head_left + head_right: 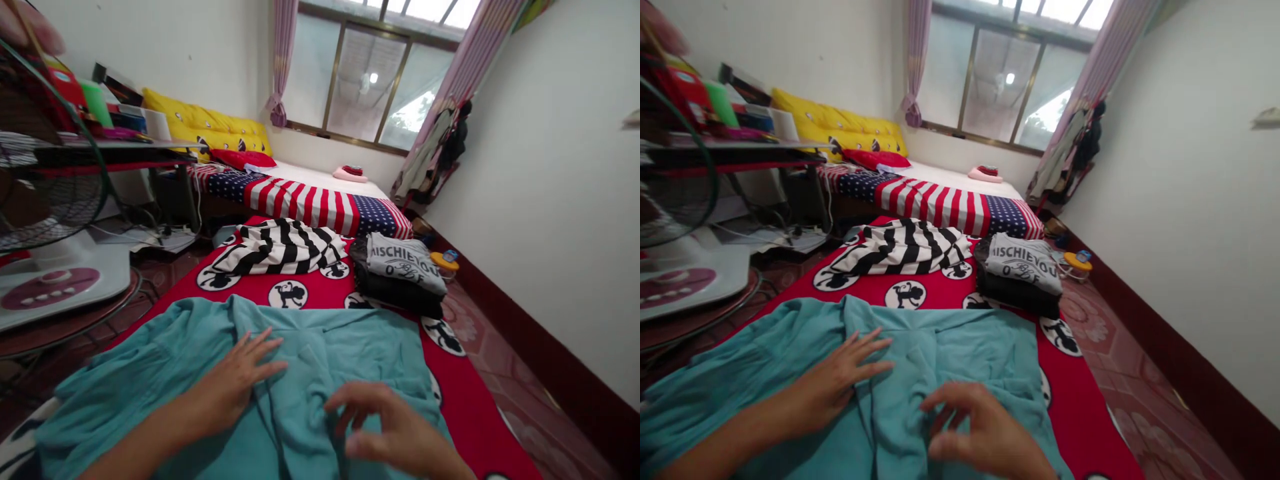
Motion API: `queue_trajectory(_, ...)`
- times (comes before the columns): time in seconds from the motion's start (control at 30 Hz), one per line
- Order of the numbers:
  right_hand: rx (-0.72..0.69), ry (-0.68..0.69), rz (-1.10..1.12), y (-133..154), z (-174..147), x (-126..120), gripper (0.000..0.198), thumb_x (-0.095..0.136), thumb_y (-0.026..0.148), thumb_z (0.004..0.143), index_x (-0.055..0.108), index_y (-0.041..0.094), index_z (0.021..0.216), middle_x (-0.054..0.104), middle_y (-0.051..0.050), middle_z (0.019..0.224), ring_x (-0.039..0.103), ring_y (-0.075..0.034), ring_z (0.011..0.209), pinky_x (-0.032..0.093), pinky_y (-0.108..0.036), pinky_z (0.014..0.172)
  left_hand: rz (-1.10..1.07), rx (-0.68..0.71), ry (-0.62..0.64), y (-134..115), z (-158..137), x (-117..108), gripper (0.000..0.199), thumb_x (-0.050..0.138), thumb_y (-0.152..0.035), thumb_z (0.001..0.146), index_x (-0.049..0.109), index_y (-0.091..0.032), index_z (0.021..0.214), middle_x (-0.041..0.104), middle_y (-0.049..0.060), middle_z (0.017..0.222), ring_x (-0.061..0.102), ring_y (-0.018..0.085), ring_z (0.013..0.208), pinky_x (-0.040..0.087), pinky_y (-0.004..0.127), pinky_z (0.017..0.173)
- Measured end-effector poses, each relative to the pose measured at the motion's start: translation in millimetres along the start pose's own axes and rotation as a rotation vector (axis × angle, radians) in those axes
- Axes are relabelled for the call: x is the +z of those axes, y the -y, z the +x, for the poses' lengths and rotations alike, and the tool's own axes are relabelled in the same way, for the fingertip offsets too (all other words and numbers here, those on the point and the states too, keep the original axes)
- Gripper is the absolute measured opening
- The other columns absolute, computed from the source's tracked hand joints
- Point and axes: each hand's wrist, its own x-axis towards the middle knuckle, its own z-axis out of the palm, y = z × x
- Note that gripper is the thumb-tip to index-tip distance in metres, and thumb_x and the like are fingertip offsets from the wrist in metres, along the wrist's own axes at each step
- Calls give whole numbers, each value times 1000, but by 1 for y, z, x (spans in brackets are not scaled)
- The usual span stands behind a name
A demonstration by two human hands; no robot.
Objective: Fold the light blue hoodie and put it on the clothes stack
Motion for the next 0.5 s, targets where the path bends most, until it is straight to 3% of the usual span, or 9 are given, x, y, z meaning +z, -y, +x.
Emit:
queue_trajectory(0.07,82,-325,-113,-24,10,-32,25,57,33,85,69,21,102,71,-5,101,66,-20,94,52,-31,82,-25,33,38,1,-2,7,87,44,5,66,46,-47,136,38,-7,152,22,25,146,13,60,117)
queue_trajectory(0.13,171,-698,-386,-54,21,-68,26,53,26,82,68,19,103,69,-7,109,62,-21,105,49,-33,90,-59,43,64,2,-5,15,78,53,-4,73,44,-46,138,39,-5,152,26,27,144,14,59,117)
queue_trajectory(0.17,246,-787,-533,-69,26,-86,28,51,21,81,68,18,102,68,-7,112,60,-21,109,46,-33,95,-71,44,70,2,-5,20,74,59,-11,74,45,-46,138,39,-4,152,28,28,143,15,58,117)
queue_trajectory(0.23,332,-865,-625,-95,33,-113,33,50,14,78,67,13,106,65,-12,118,56,-23,116,39,-36,103,-74,52,57,1,-4,31,72,66,-19,74,45,-45,138,38,-2,153,31,29,142,20,57,116)
queue_trajectory(0.3,406,-886,-647,-114,38,-130,39,54,14,75,65,12,113,63,-15,120,54,-27,117,37,-38,102,-50,72,-2,-2,0,42,72,62,-16,74,45,-43,139,39,0,152,34,29,140,24,55,116)
queue_trajectory(0.43,499,-886,-651,-135,42,-141,51,69,20,67,62,16,117,67,-12,110,60,-29,105,44,-37,88,-52,89,-102,-7,13,53,68,48,-5,71,58,-39,128,49,0,145,44,27,135,32,53,113)
queue_trajectory(0.5,490,-860,-645,-137,39,-143,43,71,23,64,66,17,107,70,-10,99,63,-28,95,46,-35,82,-156,51,-139,-9,18,47,58,45,-6,72,67,-34,118,59,0,136,51,26,128,38,48,110)
